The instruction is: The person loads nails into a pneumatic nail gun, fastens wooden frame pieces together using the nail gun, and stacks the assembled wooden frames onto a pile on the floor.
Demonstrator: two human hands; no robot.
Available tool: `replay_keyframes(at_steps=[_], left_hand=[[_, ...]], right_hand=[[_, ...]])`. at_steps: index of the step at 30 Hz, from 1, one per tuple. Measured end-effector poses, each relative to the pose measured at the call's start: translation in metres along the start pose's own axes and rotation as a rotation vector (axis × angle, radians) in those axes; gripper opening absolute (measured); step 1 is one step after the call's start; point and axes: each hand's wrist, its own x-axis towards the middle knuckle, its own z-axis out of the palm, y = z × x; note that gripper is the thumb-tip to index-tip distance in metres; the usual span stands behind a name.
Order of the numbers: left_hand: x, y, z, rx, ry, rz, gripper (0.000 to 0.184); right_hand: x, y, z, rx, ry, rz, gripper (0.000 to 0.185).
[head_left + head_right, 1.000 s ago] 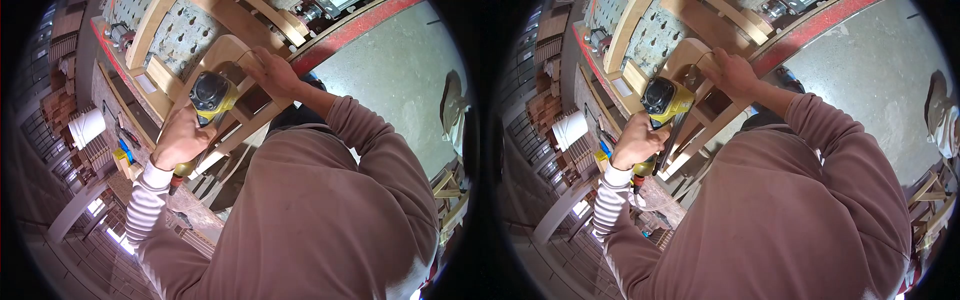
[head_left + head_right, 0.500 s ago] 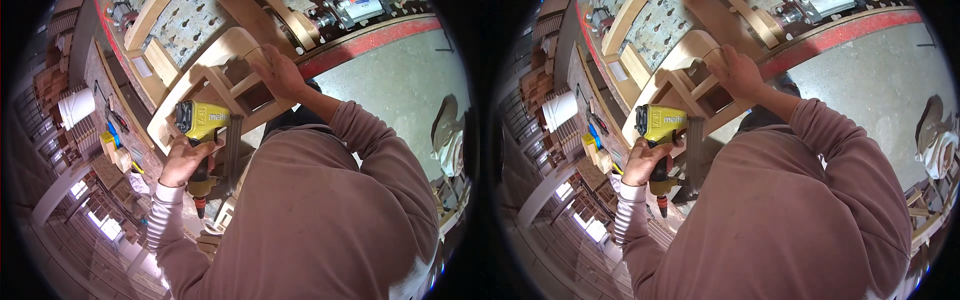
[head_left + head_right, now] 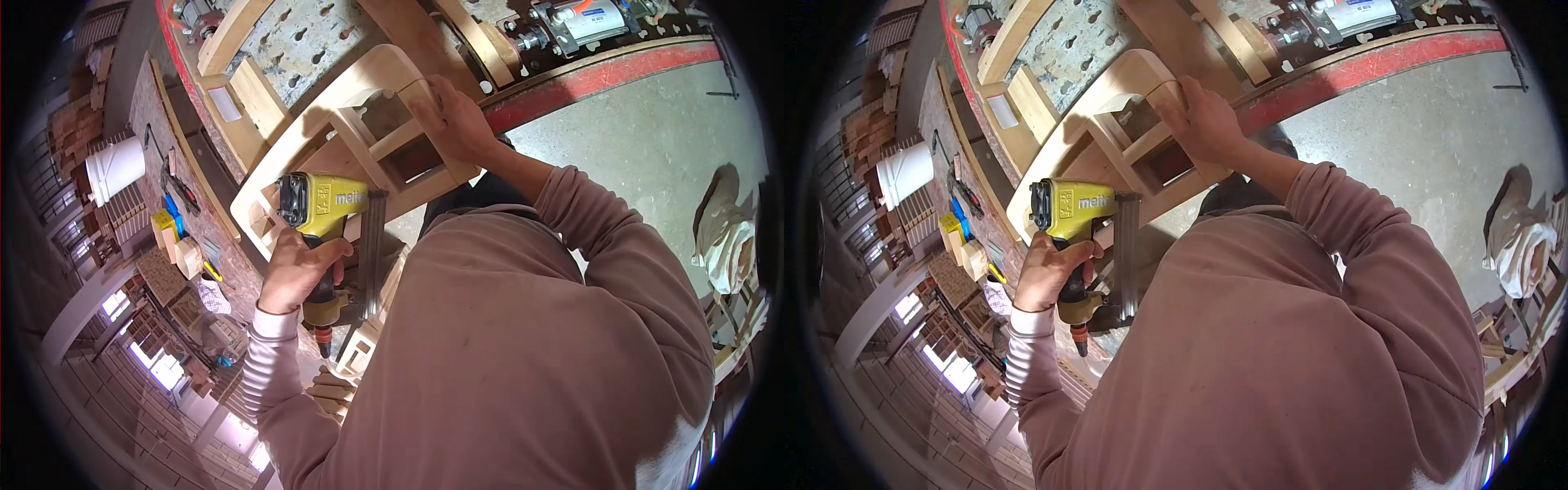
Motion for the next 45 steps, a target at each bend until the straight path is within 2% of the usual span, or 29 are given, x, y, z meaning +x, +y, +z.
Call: replay_keyframes(at_steps=[4,5,9,14,20,25,29,34,39,45], left_hand=[[0.001,-0.007,0.009,-0.16,-0.033,0.241,0.02],[0.002,-0.001,0.013,-0.158,-0.041,0.244,0.02],[0.0,0.038,0.035,0.054,-0.106,0.551,0.015],[0.004,0.068,0.056,0.361,-0.112,0.676,0.017],[-0.007,0.1,0.07,0.629,-0.137,0.613,0.02],[-0.009,0.112,0.076,0.756,-0.127,0.677,0.022],[-0.013,0.114,0.079,0.651,-0.077,0.719,0.012],[-0.013,0.118,0.08,0.728,-0.125,0.621,0.014],[-0.009,0.114,0.083,0.759,-0.151,0.732,0.015],[-0.008,0.106,0.076,0.788,-0.162,0.719,0.013]], right_hand=[[0.005,-0.002,-0.006,-0.045,-0.106,0.12,0.049],[0.008,0.0,-0.008,-0.05,-0.101,0.125,0.049],[0.023,0.011,-0.015,-0.08,-0.265,0.119,0.067],[0.028,0.012,-0.019,-0.064,-0.301,0.101,0.071],[0.03,0.012,-0.021,-0.017,-0.341,0.123,0.071],[0.032,0.014,-0.021,-0.008,-0.328,0.085,0.068],[0.032,0.015,-0.021,-0.025,-0.367,0.075,0.07],[0.031,0.015,-0.022,-0.03,-0.347,0.037,0.072],[0.029,0.013,-0.022,-0.026,-0.294,0.024,0.071],[0.033,0.02,-0.015,-0.045,-0.249,-0.002,0.073]])
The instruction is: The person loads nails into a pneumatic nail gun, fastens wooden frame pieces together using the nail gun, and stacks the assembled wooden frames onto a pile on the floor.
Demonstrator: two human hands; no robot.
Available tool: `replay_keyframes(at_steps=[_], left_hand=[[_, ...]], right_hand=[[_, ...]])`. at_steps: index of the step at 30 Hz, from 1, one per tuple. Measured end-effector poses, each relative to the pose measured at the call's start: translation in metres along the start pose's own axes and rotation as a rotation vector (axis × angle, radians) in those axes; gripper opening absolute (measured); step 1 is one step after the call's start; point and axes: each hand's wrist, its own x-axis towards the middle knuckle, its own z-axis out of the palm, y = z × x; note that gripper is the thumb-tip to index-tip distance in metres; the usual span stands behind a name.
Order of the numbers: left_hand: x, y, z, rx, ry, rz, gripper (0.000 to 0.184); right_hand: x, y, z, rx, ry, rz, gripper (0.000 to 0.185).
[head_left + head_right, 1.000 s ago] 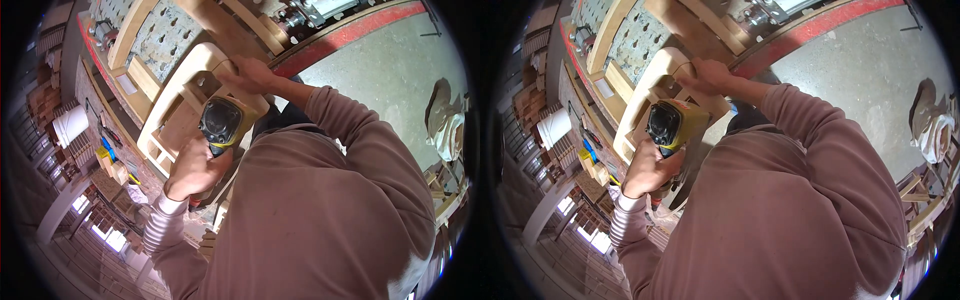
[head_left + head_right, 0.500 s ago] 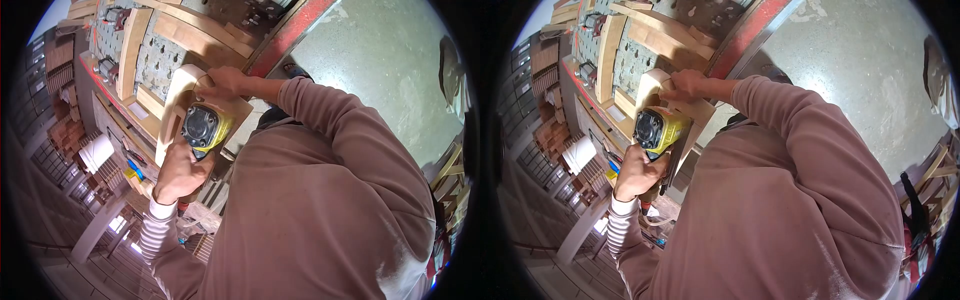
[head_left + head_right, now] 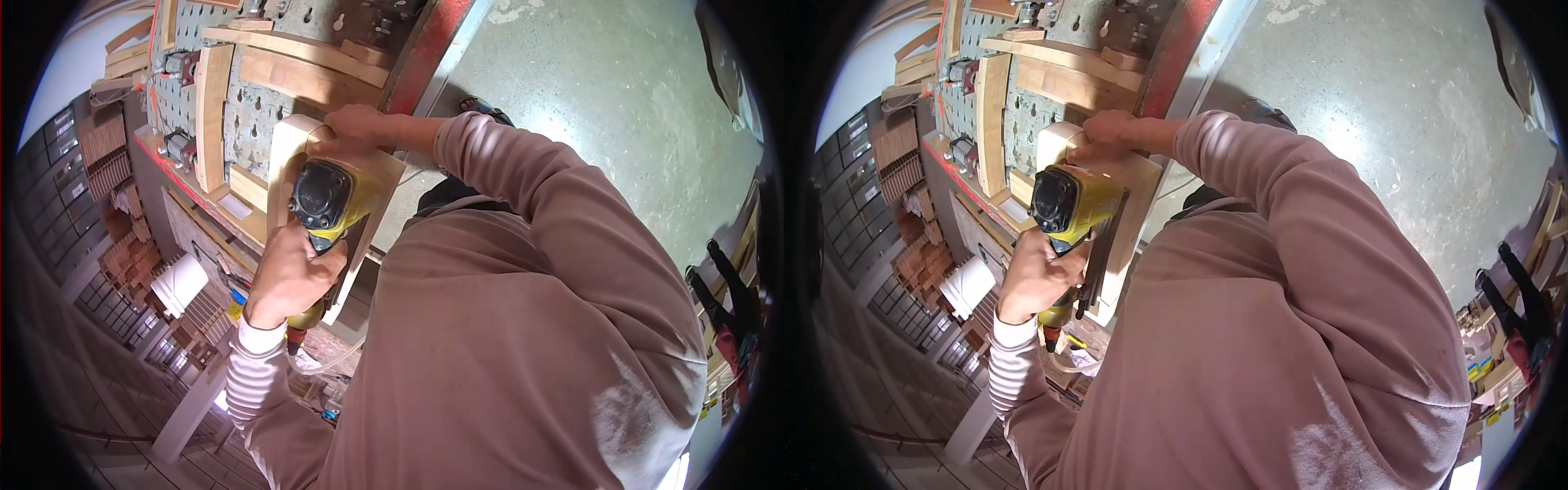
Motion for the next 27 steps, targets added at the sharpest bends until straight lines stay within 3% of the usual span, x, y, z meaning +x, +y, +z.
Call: replay_keyframes(at_steps=[4,10,14,19,25,27], left_hand=[[0.001,0.014,-0.003,-0.061,-0.103,-0.213,0.015],[0.002,0.015,-0.005,0.014,-0.176,-0.209,0.019],[-0.003,0.017,0.003,0.031,-0.062,-0.123,0.022],[0.002,0.019,0.006,0.126,-0.078,-0.014,0.023],[-0.008,-0.003,0.004,0.109,-0.11,-0.114,0.026],[-0.016,-0.041,0.007,-0.295,0.053,-0.078,0.025]], right_hand=[[0.004,0.004,0.006,-0.068,0.014,-0.054,0.069],[-0.003,-0.001,0.0,-0.054,0.049,-0.062,0.068],[-0.002,-0.001,0.001,-0.069,0.035,-0.052,0.066],[-0.008,-0.003,0.002,-0.047,0.097,-0.062,0.064],[-0.004,0.01,0.009,-0.006,0.091,-0.164,0.052],[-0.013,0.012,0.011,0.01,0.1,-0.204,0.046]])
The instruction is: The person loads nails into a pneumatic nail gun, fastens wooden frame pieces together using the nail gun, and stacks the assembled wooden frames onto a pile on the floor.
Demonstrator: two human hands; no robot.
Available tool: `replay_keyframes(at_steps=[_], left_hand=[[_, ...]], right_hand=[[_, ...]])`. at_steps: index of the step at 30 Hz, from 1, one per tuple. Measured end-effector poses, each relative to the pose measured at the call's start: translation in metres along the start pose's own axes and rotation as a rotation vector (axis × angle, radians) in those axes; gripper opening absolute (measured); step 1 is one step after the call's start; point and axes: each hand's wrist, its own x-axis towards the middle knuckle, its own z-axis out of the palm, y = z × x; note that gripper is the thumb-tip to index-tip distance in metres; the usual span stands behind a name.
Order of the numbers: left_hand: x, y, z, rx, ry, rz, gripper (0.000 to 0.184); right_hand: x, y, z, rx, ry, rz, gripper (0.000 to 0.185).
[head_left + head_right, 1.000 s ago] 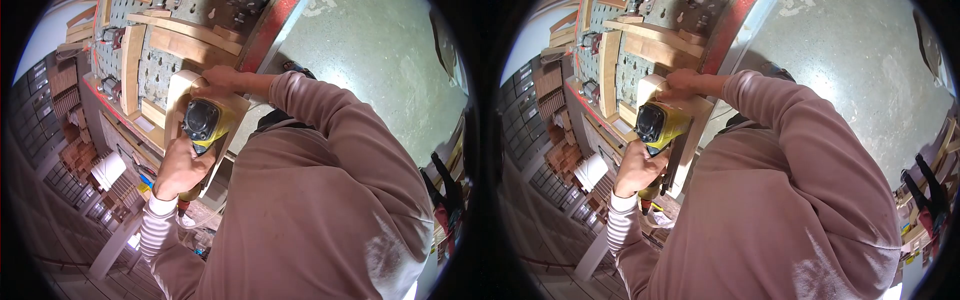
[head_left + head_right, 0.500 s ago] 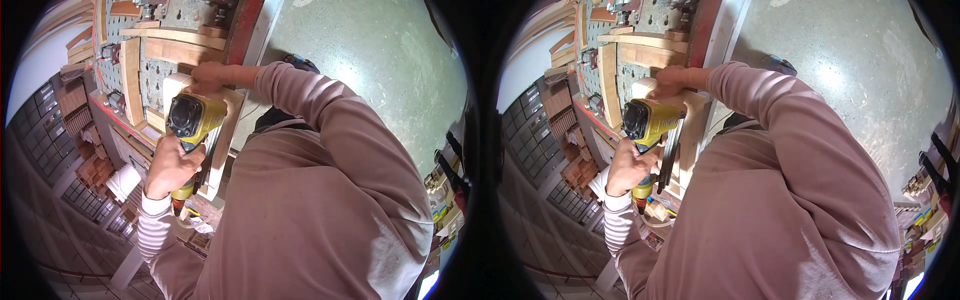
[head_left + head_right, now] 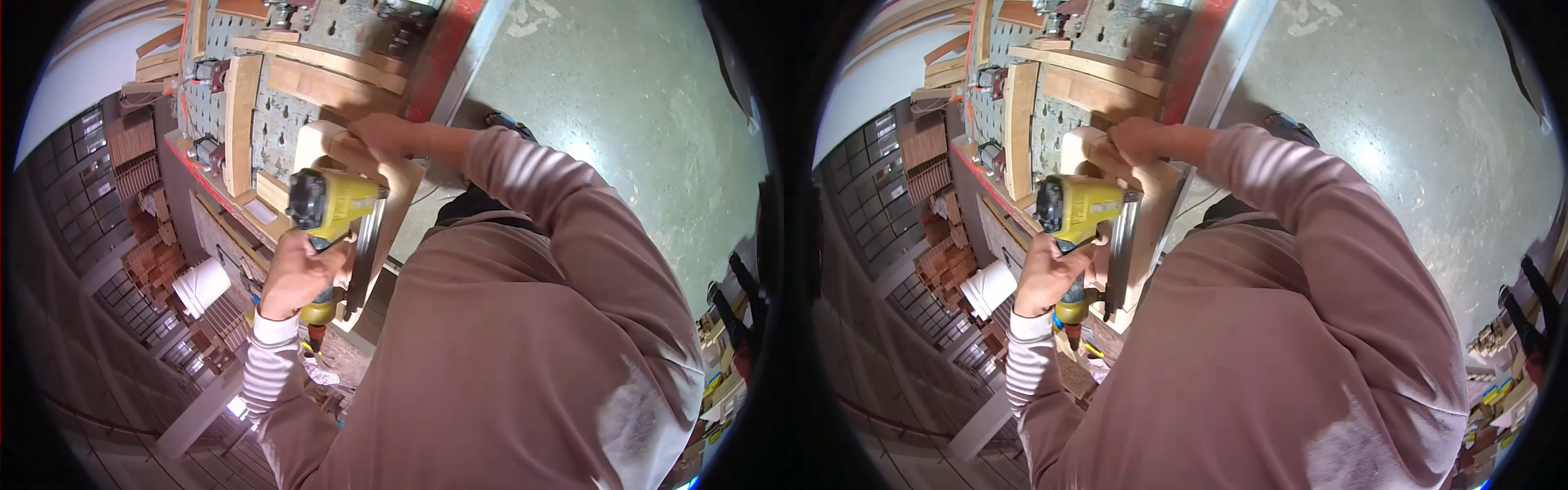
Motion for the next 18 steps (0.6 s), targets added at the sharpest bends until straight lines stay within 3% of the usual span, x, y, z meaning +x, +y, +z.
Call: replay_keyframes(at_steps=[2,4,5,7,12,18], left_hand=[[-0.006,-0.025,-0.013,-0.413,0.14,0.051,0.024],[-0.004,-0.019,-0.032,-0.43,0.181,-0.008,0.025],[0.0,-0.013,-0.043,-0.439,0.208,-0.066,0.026],[0.011,-0.005,-0.061,-0.46,0.255,-0.18,0.029],[0.037,-0.009,-0.08,-0.706,0.251,-0.177,0.023],[0.051,-0.007,-0.088,-0.765,0.232,-0.247,0.019]], right_hand=[[-0.007,0.001,0.003,-0.408,0.058,-0.229,0.036],[-0.025,-0.026,-0.006,-0.44,-0.072,-0.058,0.029],[-0.032,-0.031,0.006,-0.444,-0.087,-0.07,0.029],[-0.041,-0.033,0.033,-0.294,0.31,0.088,0.035],[-0.045,-0.039,0.02,-0.194,0.196,0.115,0.046],[-0.045,-0.037,0.02,-0.218,0.164,0.131,0.052]])
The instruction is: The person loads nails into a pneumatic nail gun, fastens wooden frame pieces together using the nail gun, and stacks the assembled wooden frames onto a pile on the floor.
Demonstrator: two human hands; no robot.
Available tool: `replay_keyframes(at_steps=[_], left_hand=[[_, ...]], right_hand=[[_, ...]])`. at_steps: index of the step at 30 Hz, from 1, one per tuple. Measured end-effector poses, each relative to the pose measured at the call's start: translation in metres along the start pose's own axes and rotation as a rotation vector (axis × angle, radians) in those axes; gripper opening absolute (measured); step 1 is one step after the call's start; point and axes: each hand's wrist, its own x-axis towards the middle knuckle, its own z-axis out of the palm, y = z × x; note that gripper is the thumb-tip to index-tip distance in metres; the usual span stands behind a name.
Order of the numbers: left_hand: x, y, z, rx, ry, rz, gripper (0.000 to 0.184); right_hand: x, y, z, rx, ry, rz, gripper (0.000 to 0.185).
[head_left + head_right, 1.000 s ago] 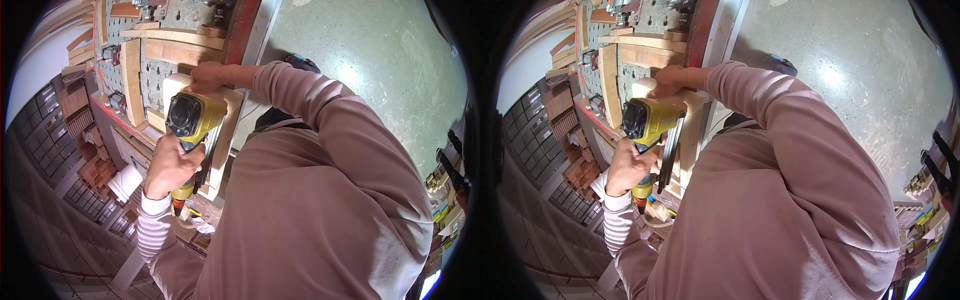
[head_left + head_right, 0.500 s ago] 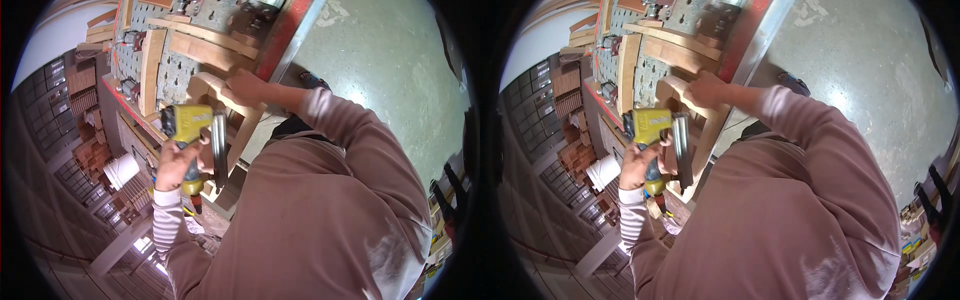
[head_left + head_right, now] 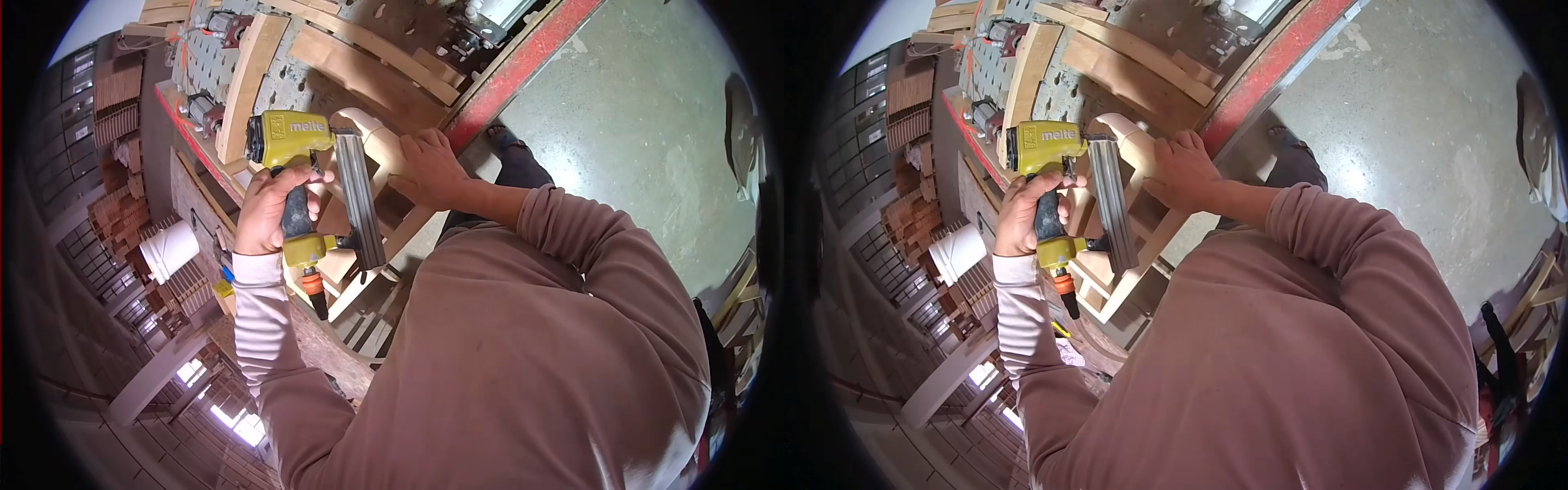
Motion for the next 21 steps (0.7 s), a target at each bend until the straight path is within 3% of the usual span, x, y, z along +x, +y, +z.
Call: replay_keyframes(at_steps=[5,21], left_hand=[[0.004,0.001,-0.004,0.0,0.033,0.004,0.015],[0.001,-0.003,-0.015,-0.072,0.05,-0.053,0.027]], right_hand=[[0.001,0.001,0.002,0.049,0.035,-0.029,0.054],[0.003,0.003,-0.003,0.076,0.099,-0.13,0.058]])
